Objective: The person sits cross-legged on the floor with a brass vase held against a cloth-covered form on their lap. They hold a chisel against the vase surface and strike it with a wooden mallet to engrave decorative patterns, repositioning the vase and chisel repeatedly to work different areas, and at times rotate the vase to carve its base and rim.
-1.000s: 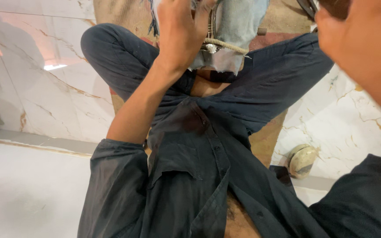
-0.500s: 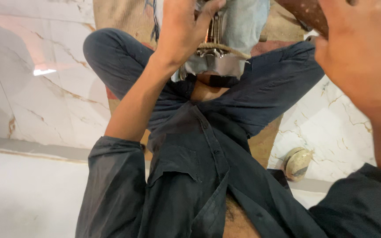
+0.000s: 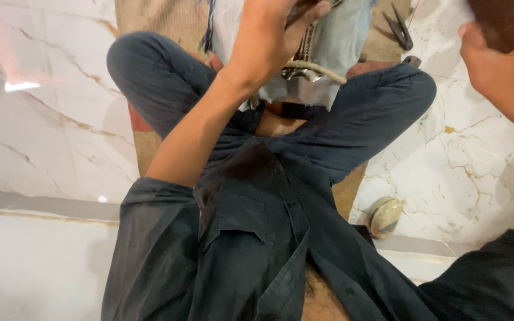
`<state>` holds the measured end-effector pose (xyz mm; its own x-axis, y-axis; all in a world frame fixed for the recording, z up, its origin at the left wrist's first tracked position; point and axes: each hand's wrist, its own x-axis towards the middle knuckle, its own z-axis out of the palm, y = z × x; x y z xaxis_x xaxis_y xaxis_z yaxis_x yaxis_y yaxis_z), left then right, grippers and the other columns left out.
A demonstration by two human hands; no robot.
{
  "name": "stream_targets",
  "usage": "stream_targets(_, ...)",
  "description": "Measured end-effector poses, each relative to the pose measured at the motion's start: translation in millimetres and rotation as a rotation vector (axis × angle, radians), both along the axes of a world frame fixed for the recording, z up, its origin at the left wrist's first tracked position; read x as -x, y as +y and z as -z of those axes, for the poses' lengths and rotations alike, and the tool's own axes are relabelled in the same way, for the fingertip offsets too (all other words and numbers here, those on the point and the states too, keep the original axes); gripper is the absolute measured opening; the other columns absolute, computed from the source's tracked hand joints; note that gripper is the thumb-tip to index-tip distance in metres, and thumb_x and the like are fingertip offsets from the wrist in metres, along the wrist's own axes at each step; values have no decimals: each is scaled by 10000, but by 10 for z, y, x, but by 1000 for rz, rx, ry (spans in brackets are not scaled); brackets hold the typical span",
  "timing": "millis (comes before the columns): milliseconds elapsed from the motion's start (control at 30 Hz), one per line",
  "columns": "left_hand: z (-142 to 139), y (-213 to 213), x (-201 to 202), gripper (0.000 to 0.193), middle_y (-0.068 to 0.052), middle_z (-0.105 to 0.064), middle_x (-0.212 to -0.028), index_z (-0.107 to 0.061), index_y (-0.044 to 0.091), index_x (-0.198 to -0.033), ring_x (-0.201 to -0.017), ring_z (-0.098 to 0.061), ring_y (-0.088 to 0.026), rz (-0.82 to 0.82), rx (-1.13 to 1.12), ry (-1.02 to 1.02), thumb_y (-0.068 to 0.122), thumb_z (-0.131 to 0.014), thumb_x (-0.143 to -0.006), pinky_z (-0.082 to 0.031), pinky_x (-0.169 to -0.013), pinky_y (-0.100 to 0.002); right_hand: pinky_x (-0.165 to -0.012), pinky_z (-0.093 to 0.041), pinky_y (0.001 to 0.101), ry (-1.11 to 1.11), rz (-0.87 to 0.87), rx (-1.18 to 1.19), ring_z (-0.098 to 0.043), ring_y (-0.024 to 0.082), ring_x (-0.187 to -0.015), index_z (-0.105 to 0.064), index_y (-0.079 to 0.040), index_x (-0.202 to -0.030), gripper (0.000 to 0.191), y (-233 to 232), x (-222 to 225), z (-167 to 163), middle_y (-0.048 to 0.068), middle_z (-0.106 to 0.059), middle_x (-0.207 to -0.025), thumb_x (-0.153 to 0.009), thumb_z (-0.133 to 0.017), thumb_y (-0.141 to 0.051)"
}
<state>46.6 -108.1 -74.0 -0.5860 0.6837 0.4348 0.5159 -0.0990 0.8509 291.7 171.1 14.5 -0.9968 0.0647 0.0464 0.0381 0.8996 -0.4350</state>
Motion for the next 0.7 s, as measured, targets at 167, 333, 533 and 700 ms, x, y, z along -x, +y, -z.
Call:
stream_targets(167,18,-77,-30,132,-74,-711,-898,-664,54,-1070,-806,-721,-215,-130,-11,-58,76,-781,-1013,-578,-750,-329,-965,-559,339,-63,71,-112,-672,274,-1049,-539,66,-1398,301,-172,46,-109,214,-658,-1179,-1099,-572,56)
stream_targets(333,13,-88,-54,129,-64,-706,-924,-641,62,-1113,-816,-729,-211,-161,-105,-88,91,-742,-1038,-576,-736,-342,-949,-559,342,-82,85,-143,-672,274,-1034,-538,55,-1405,321,-247,114,-160,210,-659,-1170,-1087,-578,53)
stream_targets(533,37,-109,-106,159,-76,-681,-850,-649,69,-1064,-726,-684,-235,-271,-28,-91,125,-780,-994,-535,-659,-348,-929,-559,345,-110,114,-167,-673,275,-1015,-537,42,-1414,345,-324,100,-190,205,-661,-1159,-1073,-584,48)
stream_targets(700,99,-179,-36,126,-65,-687,-855,-658,64,-1052,-671,-678,-229,-241,-37,-273,126,-755,-999,-514,-597,-342,-914,-558,348,-137,134,-195,-674,276,-999,-536,31,-1421,365,-353,65,-211,201,-662,-1150,-1061,-589,44)
